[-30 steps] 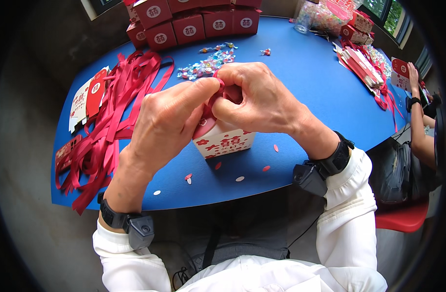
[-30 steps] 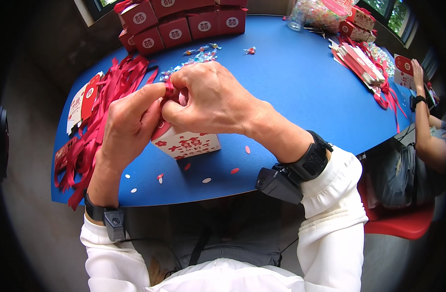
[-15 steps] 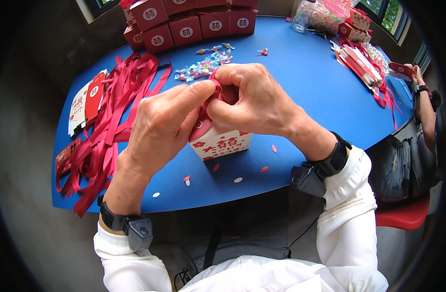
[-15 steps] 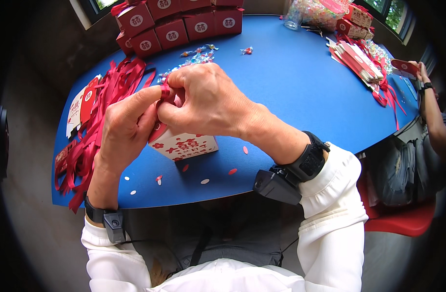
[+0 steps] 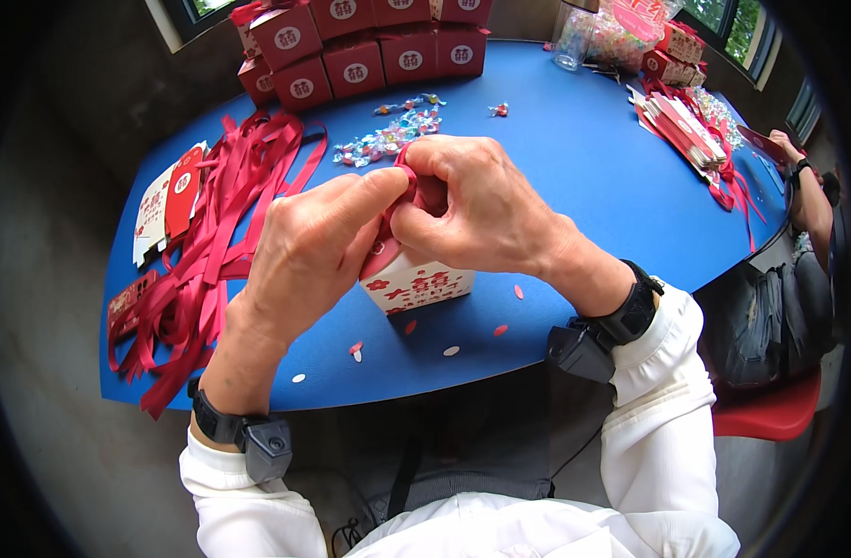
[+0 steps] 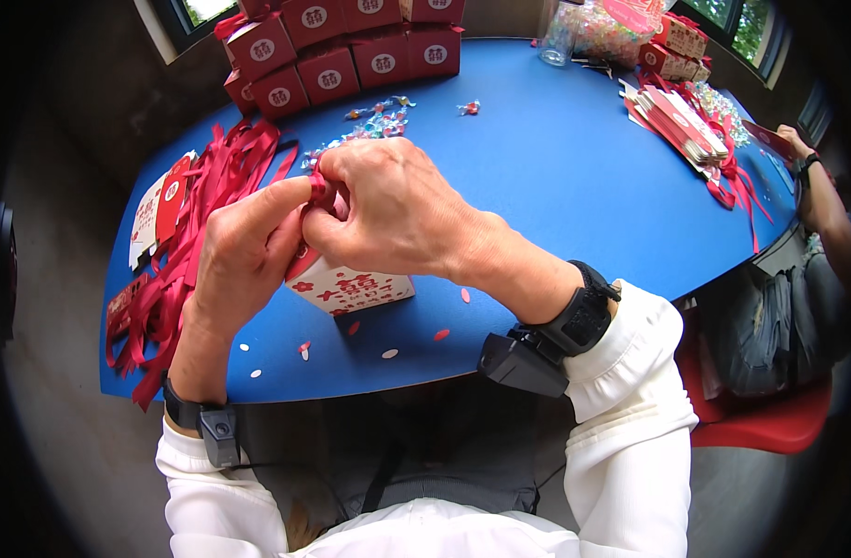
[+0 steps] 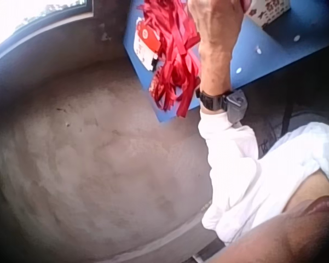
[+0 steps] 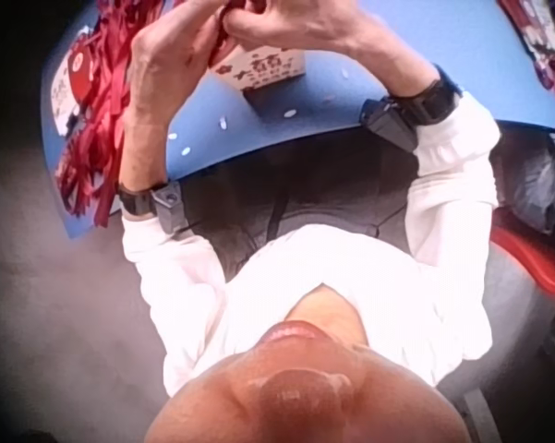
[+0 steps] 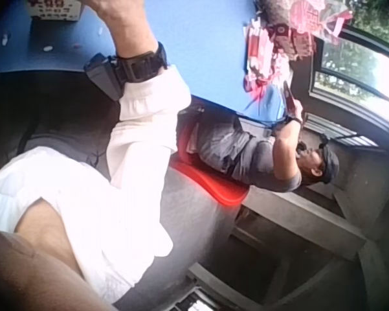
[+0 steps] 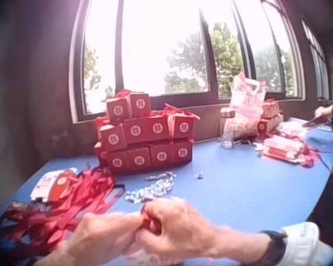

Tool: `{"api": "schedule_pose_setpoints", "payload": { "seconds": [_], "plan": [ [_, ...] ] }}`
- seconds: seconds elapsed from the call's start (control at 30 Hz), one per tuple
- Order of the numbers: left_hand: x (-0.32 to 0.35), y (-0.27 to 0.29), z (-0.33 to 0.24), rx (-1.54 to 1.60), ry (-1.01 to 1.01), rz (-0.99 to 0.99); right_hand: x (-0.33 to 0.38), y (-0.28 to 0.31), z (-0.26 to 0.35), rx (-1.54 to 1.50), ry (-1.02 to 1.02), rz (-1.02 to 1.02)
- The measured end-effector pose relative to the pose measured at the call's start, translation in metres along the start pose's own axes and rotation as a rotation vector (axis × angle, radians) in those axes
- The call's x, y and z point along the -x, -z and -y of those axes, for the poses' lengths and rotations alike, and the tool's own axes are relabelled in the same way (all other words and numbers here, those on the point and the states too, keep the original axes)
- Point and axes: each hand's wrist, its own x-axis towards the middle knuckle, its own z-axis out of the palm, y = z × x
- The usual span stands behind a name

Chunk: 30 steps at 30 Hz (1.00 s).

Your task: Assembling a red and white gift box, filling it with small candies, and tying a red ribbon.

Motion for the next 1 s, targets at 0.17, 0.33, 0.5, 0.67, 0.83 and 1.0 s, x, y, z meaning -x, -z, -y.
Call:
{"api": "schedule_pose_setpoints", "payload": {
  "seconds": [0.17,0.33,0.5,0.67,0.83,1.0],
  "plan": [
    [0.0026,-0.0044,0.0054,0.021,-0.019,-0.041,0.0,-0.0013,-0.0009,-0.065,-0.043,-0.008],
    [0.0013,-0.0039,0.0037,0.017,-0.009,-0.022,0.0001,0.0013,0.0,-0.06,-0.073,0.033],
    [0.0017,0.0006,0.0019,0.01,-0.002,-0.003,0.0,0.0023,0.0024,0.005,-0.027,0.067],
    [-0.0004,-0.0009,0.002,0.039,-0.006,0.006,0.0012,0.0039,-0.0012,0.028,0.009,0.077],
    [0.0037,-0.0026,0.0064,0.042,-0.037,-0.022,0.0013,0.002,-0.0006,0.018,0.004,0.097],
    [0.0052,-0.0047,0.009,0.043,-0.051,-0.038,0.0023,0.0034,-0.0008,0.038,0.021,0.104]
  ]
}}
